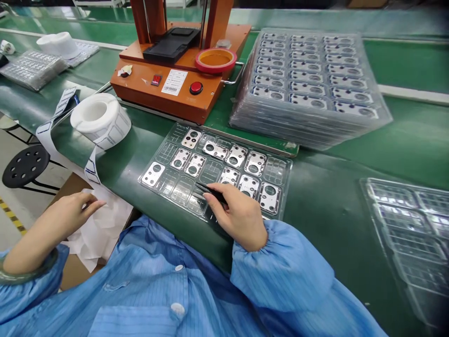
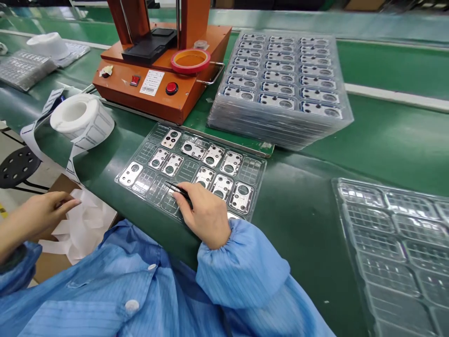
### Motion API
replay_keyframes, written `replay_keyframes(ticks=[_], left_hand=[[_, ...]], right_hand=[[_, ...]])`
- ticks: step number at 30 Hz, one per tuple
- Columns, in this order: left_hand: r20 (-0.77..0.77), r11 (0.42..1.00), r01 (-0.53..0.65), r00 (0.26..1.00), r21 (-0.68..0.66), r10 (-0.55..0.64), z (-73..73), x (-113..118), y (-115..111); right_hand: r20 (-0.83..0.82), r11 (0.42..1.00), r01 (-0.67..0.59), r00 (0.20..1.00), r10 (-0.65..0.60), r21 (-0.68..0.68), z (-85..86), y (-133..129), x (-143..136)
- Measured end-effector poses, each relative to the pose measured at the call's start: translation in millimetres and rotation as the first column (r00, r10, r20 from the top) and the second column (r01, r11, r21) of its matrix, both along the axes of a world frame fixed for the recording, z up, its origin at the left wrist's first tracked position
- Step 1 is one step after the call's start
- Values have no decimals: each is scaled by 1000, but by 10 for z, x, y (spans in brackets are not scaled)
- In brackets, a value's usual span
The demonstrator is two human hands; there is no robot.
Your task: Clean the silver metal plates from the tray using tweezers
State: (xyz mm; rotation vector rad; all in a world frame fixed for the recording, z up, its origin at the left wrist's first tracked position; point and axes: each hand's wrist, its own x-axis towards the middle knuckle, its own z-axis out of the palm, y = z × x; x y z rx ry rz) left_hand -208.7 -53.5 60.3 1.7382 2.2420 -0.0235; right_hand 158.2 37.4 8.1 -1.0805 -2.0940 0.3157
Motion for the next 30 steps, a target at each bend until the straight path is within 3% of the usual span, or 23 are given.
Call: replay_keyframes(ticks=[1, 3, 6, 7, 8, 10, 11, 12, 14, 16, 19, 23, 25, 28, 30], left_hand=[[42, 999, 24, 999, 23, -25, 32, 103, 59], [178, 978, 51, 980, 204, -89, 71, 373, 208], [482, 934, 54, 845, 354, -231, 20, 847, 464], [615, 932, 23, 745, 363, -258, -20, 1010, 553], [756, 928, -33, 591, 371, -281, -63, 1173, 641], [943, 949, -86, 168, 303, -286, -136, 1490, 805], [971, 967, -90, -2, 237, -239, -159, 1638, 876], [975, 983, -67, -132, 171, -179, -172, 1773, 937], [959, 996, -23, -269, 83, -86, -183, 1995, 1020], [950, 997, 59, -312, 43, -22, -200, 2142, 1058], [947, 987, 163, -318, 10, 43, -269, 2248, 1067], [944, 988, 152, -320, -27, 75, -347, 2280, 1053], [940, 990, 140, -334, -28, 74, -345, 2281, 1036], [947, 991, 130, -317, -5, 47, -333, 2277, 999], [969, 992, 125, -247, 35, -3, -346, 2271, 977]], right_hand=[[-2, 1000, -5, 1000, 5, -2, 6, 1, -2], [-11, 1000, -24, 1000, 24, -1, 23, 3, -1], [-51, 999, -44, 998, 43, -22, 44, 8, 8], [-81, 998, -39, 996, 35, -46, 50, 9, 12], [-123, 997, -33, 992, 23, -76, 55, 10, 16], [-228, 989, -14, 974, -20, -149, 68, 8, 27], [-279, 982, -8, 959, -47, -190, 76, 7, 34], [-321, 973, -5, 944, -71, -231, 86, 6, 43], [-376, 953, -18, 921, -102, -303, 109, 9, 62], [-419, 933, -54, 902, -107, -356, 129, 20, 78], [-521, 875, -181, 849, -92, -450, 149, 40, 81], [-675, 721, -410, 729, -109, -559, 163, 58, 47], [-725, 686, -452, 669, -162, -570, 168, 67, 29], [-739, 704, -421, 638, -218, -572, 167, 87, 20], [-694, 758, -336, 689, -207, -560, 153, 96, 30]])
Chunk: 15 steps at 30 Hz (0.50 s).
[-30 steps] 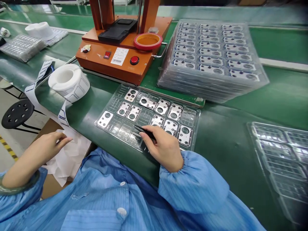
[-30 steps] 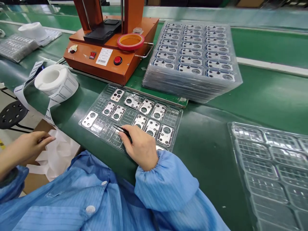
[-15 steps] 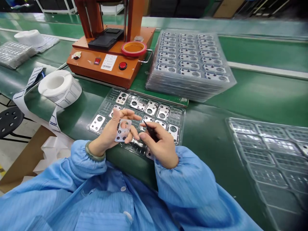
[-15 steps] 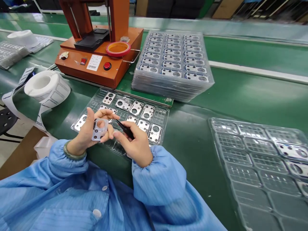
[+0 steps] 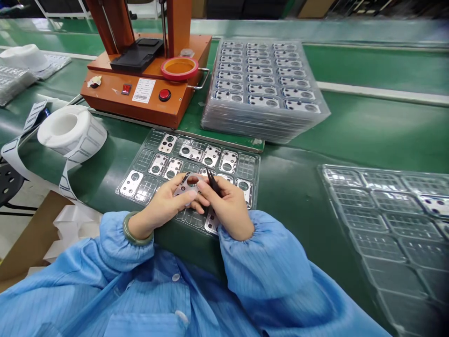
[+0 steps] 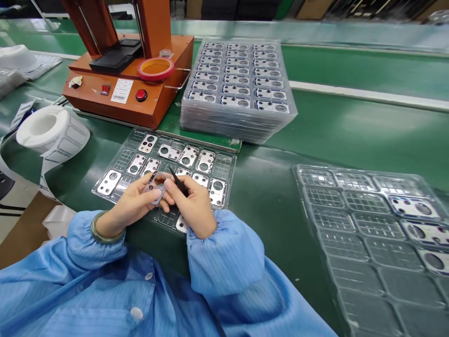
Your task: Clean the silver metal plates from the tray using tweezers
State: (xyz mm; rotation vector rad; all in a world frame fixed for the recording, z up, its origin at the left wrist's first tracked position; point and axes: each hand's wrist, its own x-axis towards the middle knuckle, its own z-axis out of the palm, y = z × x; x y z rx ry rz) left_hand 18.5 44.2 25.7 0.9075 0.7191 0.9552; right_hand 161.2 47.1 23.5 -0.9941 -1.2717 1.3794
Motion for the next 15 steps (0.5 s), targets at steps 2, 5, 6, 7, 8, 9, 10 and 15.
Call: replay_keyframes(ticks=[2, 5, 6, 7, 8, 9, 10, 15], left_hand=[[-76, 998, -26, 997, 62, 31, -27, -4, -13], [-130, 992, -69, 988, 106, 82, -61, -4, -18], [-142, 991, -81, 985, 109, 96, -66, -3, -20], [-155, 990, -87, 982, 110, 104, -67, -2, -21], [-166, 989, -93, 980, 113, 111, -67, -1, -24], [-177, 989, -95, 978, 116, 115, -66, -1, -28], [-186, 989, -95, 976, 118, 116, -65, -3, -32], [-254, 989, -99, 959, 106, 123, -31, -19, -53]], right_hand=[[135, 993, 65, 988, -78, 100, -26, 0, 24], [305, 952, 149, 924, -231, 269, -66, -18, 79], [343, 932, 157, 899, -271, 326, -73, -25, 99], [373, 912, 155, 877, -305, 381, -75, -31, 118], [397, 890, 147, 855, -334, 432, -72, -34, 134], [418, 867, 135, 833, -361, 480, -67, -34, 146], [437, 843, 117, 813, -385, 525, -60, -32, 155], [512, 770, 16, 738, -439, 637, -58, -13, 159]])
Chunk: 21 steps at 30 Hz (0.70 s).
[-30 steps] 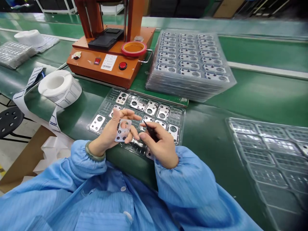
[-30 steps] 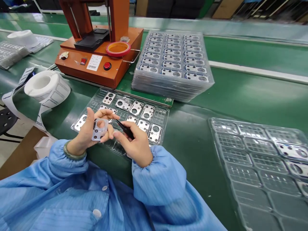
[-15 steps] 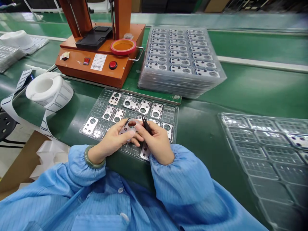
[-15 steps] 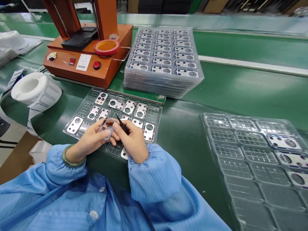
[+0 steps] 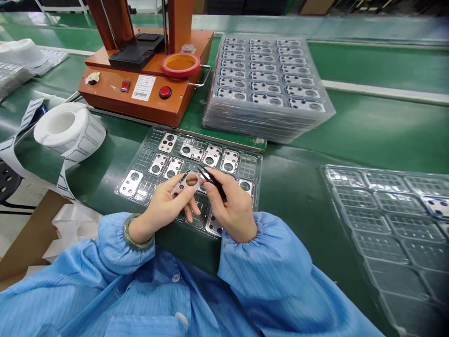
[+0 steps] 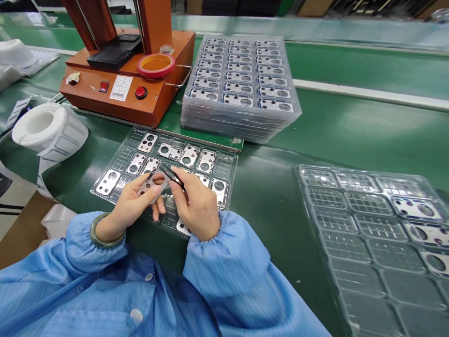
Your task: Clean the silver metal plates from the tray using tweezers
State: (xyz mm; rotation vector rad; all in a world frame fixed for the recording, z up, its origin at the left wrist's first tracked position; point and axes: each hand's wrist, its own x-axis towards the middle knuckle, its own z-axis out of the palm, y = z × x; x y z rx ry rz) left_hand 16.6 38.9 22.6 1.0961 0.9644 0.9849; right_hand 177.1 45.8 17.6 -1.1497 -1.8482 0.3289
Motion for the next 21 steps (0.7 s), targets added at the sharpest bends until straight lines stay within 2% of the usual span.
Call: replay_keyframes(ticks=[4, 9, 21], left_hand=[[-37, 999, -38, 999, 9, 39, 43, -5, -4], [-37, 998, -52, 998, 23, 53, 35, -9, -2], [-49, 998, -59, 997, -6, 59, 65, -5, -14]], right_hand=[[29, 997, 15, 999, -17, 77, -19, 0, 10], [149, 971, -106, 986, 74, 214, -17, 10, 35], [196, 968, -104, 979, 58, 230, -25, 9, 28]])
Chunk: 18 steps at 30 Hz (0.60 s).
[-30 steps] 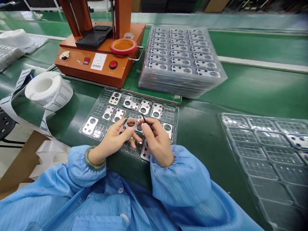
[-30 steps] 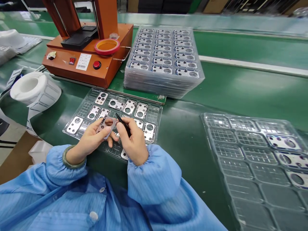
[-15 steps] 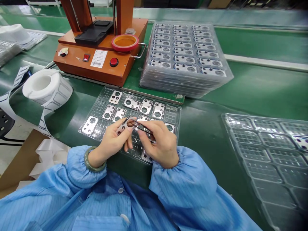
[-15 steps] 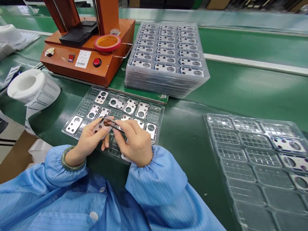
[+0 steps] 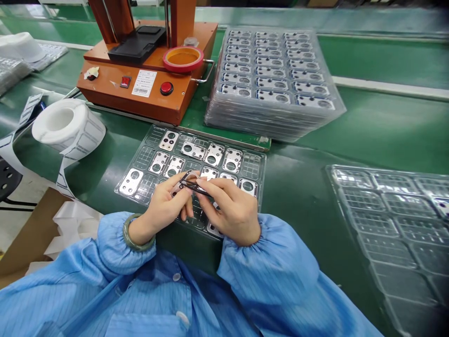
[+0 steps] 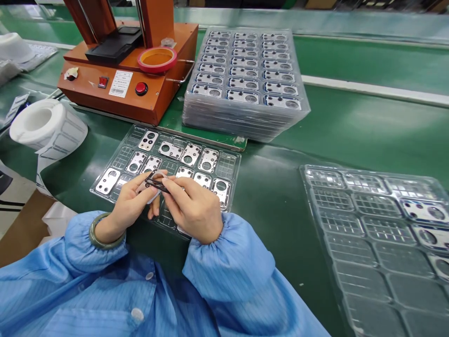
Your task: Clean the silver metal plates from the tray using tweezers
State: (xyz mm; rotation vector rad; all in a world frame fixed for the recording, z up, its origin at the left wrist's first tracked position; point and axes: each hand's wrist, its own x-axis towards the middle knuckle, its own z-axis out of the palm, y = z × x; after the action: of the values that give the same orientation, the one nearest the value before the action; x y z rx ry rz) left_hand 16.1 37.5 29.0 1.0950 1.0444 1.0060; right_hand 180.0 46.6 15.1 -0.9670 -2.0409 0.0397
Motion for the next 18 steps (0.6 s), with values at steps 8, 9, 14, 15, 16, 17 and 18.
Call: replay_keyframes(ticks=[8, 9, 14, 15, 16, 17, 18], left_hand=[[30, 1000, 11, 999, 2, -11, -15, 1, 15], [31, 1000, 7, 1000, 0, -7, -16, 1, 15], [36, 1000, -1, 999, -13, 1, -17, -2, 9], [37, 1000, 1, 999, -12, 0, -18, -4, 9], [38, 1000, 1, 999, -9, -1, -20, -5, 9], [38, 1000, 1, 999, -8, -1, -23, -6, 9], [39, 1000, 0, 999, -8, 0, -25, -8, 9]], right_hand=[[-53, 1000, -14, 999, 14, 4, 7, 17, -9], [-57, 1000, -11, 998, 11, 3, 6, 18, -9], [-68, 1000, -24, 997, 24, 0, 2, 19, -10], [-70, 1000, -30, 997, 30, 1, 2, 20, -11], [-75, 1000, -30, 997, 30, 2, 2, 21, -11], [-82, 1000, -26, 996, 26, -1, 2, 22, -11], [-90, 1000, -18, 996, 18, -7, 1, 24, -11]])
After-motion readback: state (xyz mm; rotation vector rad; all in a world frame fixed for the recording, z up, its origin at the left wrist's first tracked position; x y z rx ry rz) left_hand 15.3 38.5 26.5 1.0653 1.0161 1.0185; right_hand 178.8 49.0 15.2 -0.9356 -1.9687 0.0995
